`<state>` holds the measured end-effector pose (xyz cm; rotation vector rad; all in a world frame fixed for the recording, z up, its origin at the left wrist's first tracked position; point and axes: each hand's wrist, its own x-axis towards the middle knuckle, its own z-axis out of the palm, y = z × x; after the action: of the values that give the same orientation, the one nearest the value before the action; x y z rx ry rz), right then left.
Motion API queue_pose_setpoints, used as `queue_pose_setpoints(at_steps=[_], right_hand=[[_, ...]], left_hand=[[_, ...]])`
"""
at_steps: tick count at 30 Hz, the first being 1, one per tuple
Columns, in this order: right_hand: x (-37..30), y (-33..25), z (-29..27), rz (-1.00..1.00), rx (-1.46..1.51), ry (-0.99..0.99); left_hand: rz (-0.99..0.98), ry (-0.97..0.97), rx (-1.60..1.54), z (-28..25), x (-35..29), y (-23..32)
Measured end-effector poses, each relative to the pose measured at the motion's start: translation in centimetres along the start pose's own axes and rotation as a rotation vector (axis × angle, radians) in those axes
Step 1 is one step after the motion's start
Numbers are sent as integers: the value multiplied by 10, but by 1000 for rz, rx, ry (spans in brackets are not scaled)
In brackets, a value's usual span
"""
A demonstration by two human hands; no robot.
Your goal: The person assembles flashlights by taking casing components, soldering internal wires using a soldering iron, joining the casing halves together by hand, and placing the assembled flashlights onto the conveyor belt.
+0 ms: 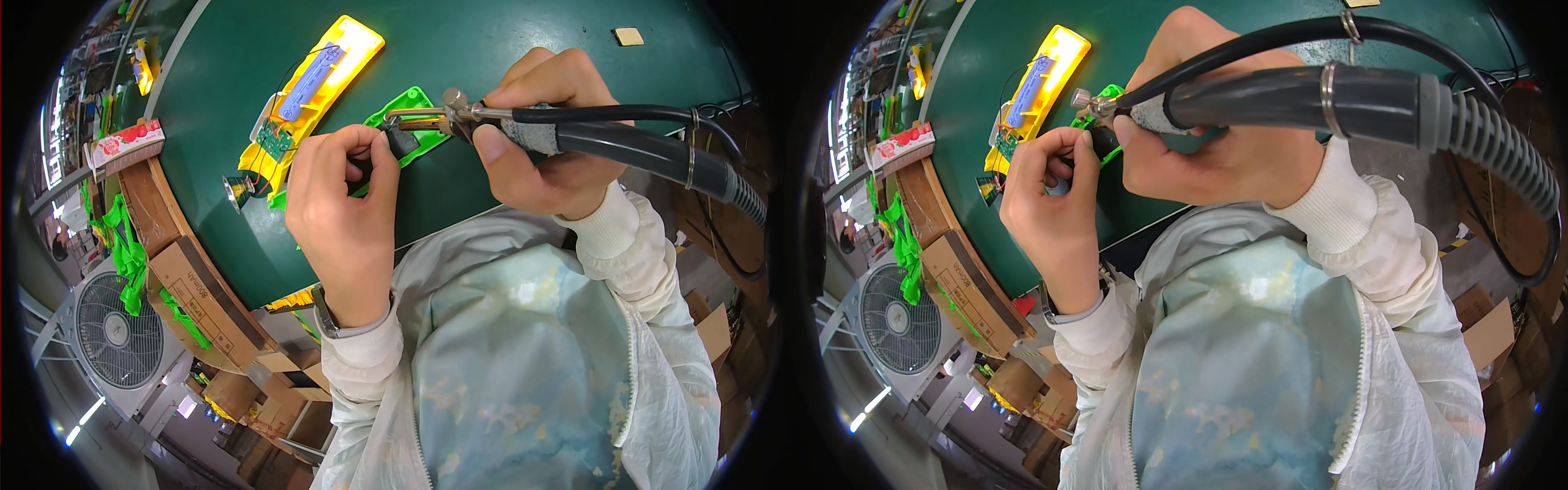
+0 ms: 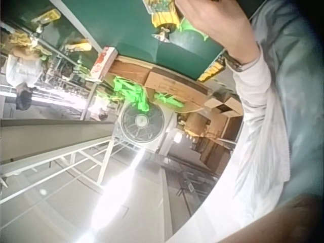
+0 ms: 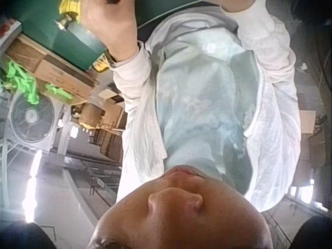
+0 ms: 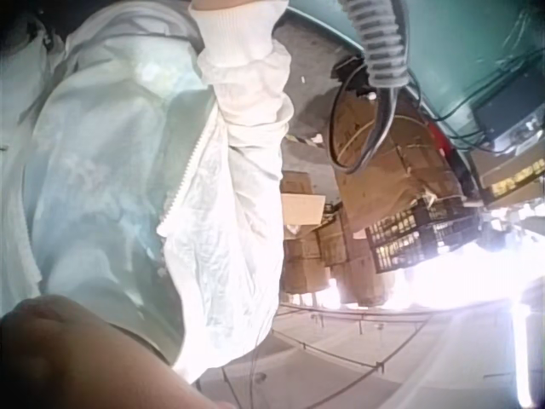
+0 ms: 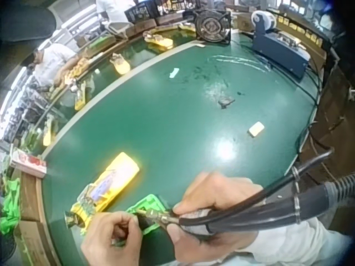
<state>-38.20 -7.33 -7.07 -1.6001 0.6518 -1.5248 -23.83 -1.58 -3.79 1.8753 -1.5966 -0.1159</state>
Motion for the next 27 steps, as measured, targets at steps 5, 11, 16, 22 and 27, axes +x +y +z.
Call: queue_pose_setpoints(at_steps=[5,11,16,22,27], right_hand=[[5,5,-4,-154,-24,-80],[10,-9,-11,-98,-209,-236],[9,-10,-11,-78,-221,-247],[10,-10,-11,-106,-227,-254],[9,-10,-11,-108,-226,-253]], left_hand=[[2,-9,4,-1,1,1],[7,-10,6,-2,1,1],[-2,-15,7,-2,1,1],[-15,-7,4,-1,0,1],[-24,-16,7,-2,1,2]])
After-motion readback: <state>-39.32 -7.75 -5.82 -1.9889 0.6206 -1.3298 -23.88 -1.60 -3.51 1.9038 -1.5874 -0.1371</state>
